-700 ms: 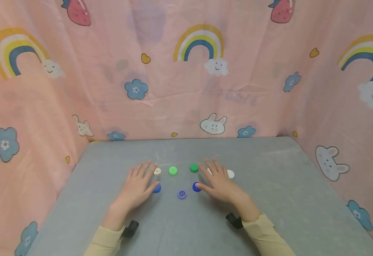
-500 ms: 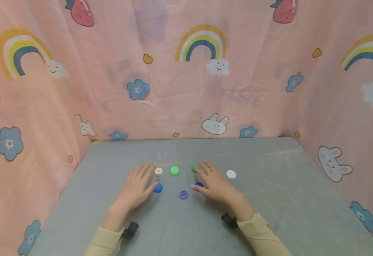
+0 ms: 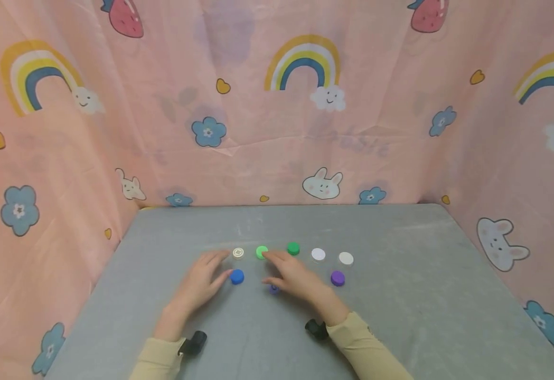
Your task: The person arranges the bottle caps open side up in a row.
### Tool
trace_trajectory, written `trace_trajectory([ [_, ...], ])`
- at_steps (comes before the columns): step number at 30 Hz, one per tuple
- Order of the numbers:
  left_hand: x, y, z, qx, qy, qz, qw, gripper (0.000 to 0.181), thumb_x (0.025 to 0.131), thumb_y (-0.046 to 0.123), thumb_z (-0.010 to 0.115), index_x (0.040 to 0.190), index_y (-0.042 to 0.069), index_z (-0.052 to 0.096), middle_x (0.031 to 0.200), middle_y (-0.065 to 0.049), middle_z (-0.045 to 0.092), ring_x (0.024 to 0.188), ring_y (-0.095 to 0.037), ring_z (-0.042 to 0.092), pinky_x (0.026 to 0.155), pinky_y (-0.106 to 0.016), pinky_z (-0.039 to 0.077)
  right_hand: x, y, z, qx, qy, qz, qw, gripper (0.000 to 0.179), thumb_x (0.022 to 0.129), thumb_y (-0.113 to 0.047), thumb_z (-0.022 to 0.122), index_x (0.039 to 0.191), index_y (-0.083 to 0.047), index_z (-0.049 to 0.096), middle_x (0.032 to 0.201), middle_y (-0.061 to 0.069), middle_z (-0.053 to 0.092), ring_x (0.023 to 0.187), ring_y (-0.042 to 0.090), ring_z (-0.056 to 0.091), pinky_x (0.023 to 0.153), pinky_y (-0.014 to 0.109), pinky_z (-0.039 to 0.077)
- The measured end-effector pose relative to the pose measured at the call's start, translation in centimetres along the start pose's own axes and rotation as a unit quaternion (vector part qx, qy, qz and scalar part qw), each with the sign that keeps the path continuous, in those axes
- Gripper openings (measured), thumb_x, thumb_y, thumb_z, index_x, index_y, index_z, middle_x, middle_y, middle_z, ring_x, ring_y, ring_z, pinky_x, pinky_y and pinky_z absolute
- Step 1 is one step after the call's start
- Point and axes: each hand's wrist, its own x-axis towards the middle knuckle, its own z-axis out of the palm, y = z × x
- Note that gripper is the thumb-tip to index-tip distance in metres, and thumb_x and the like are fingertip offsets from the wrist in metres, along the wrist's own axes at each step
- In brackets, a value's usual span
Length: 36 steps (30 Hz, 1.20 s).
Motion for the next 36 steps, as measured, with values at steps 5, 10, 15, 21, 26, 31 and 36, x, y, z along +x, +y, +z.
trace_trajectory([
  [5, -0.2, -0.5, 0.5, -0.033, 0.026, 0.008, 0.9991, 0.039, 0.083, 0.022, 0.074, 0.118, 0.007, 0.064, 0.114, -0.007, 0.066, 0.108, -0.025, 0.060, 0.095, -0.042, 0.047, 0.9, -0.6, 1.1, -0.001, 0.009, -0.019, 0.9998, 0.059, 0.081, -0.030, 0.075, 0.130, -0.002, 0.054, 0.120, 0.014, 0.062, 0.113, 0.026, 0.059, 0.097, 0.036, 0.047],
  [10, -0.2, -0.6, 0.8, -0.069, 0.023, -0.004, 0.9973, 0.035, 0.080, 0.019, 0.076, 0.111, 0.007, 0.068, 0.108, -0.006, 0.069, 0.104, -0.024, 0.062, 0.092, -0.042, 0.048, 1.8, -1.1, 1.9, 0.017, 0.012, -0.019, 0.9996, 0.055, 0.078, -0.024, 0.078, 0.123, -0.001, 0.058, 0.111, 0.011, 0.066, 0.103, 0.023, 0.062, 0.090, 0.035, 0.050],
  [15, -0.1, -0.9, 1.2, -0.097, 0.010, -0.010, 0.9952, 0.031, 0.078, 0.018, 0.078, 0.106, 0.007, 0.070, 0.103, -0.004, 0.070, 0.098, -0.021, 0.065, 0.089, -0.040, 0.050, 2.4, -1.5, 2.6, 0.035, 0.006, 0.008, 0.9994, 0.047, 0.078, -0.024, 0.078, 0.118, -0.003, 0.063, 0.106, 0.008, 0.069, 0.098, 0.019, 0.064, 0.086, 0.031, 0.052],
  [21, -0.2, -1.3, 1.8, -0.122, 0.014, -0.019, 0.9922, 0.032, 0.073, 0.014, 0.081, 0.103, 0.009, 0.072, 0.098, -0.002, 0.071, 0.093, -0.019, 0.066, 0.084, -0.038, 0.051, 3.1, -1.6, 3.3, 0.071, -0.007, 0.038, 0.9967, 0.041, 0.078, -0.021, 0.078, 0.112, -0.003, 0.066, 0.103, 0.007, 0.070, 0.094, 0.017, 0.066, 0.083, 0.027, 0.053],
  [26, -0.4, -1.5, 1.9, -0.151, -0.017, -0.052, 0.9870, 0.034, 0.072, 0.016, 0.082, 0.105, 0.012, 0.072, 0.099, 0.001, 0.071, 0.094, -0.016, 0.066, 0.086, -0.036, 0.051, 3.5, -1.5, 3.8, 0.111, -0.015, 0.046, 0.9927, 0.036, 0.078, -0.017, 0.078, 0.108, -0.002, 0.067, 0.099, 0.008, 0.071, 0.088, 0.018, 0.068, 0.079, 0.024, 0.053],
  [31, -0.5, -1.8, 2.2, -0.175, -0.035, -0.072, 0.9813, 0.032, 0.073, 0.018, 0.081, 0.104, 0.013, 0.073, 0.099, 0.002, 0.071, 0.092, -0.015, 0.067, 0.085, -0.032, 0.052, 3.8, -1.6, 4.1, 0.119, -0.021, 0.056, 0.9911, 0.033, 0.078, -0.019, 0.078, 0.105, -0.003, 0.069, 0.095, 0.007, 0.071, 0.084, 0.015, 0.067, 0.075, 0.020, 0.052],
  [36, -0.5, -2.0, 2.5, -0.182, -0.031, -0.077, 0.9798, 0.030, 0.073, 0.018, 0.081, 0.102, 0.015, 0.074, 0.096, 0.005, 0.070, 0.091, -0.012, 0.066, 0.083, -0.030, 0.052, 4.2, -1.6, 4.3, 0.124, -0.029, 0.069, 0.9895, 0.032, 0.078, -0.022, 0.079, 0.104, -0.006, 0.071, 0.092, 0.004, 0.071, 0.082, 0.011, 0.066, 0.074, 0.019, 0.051],
])
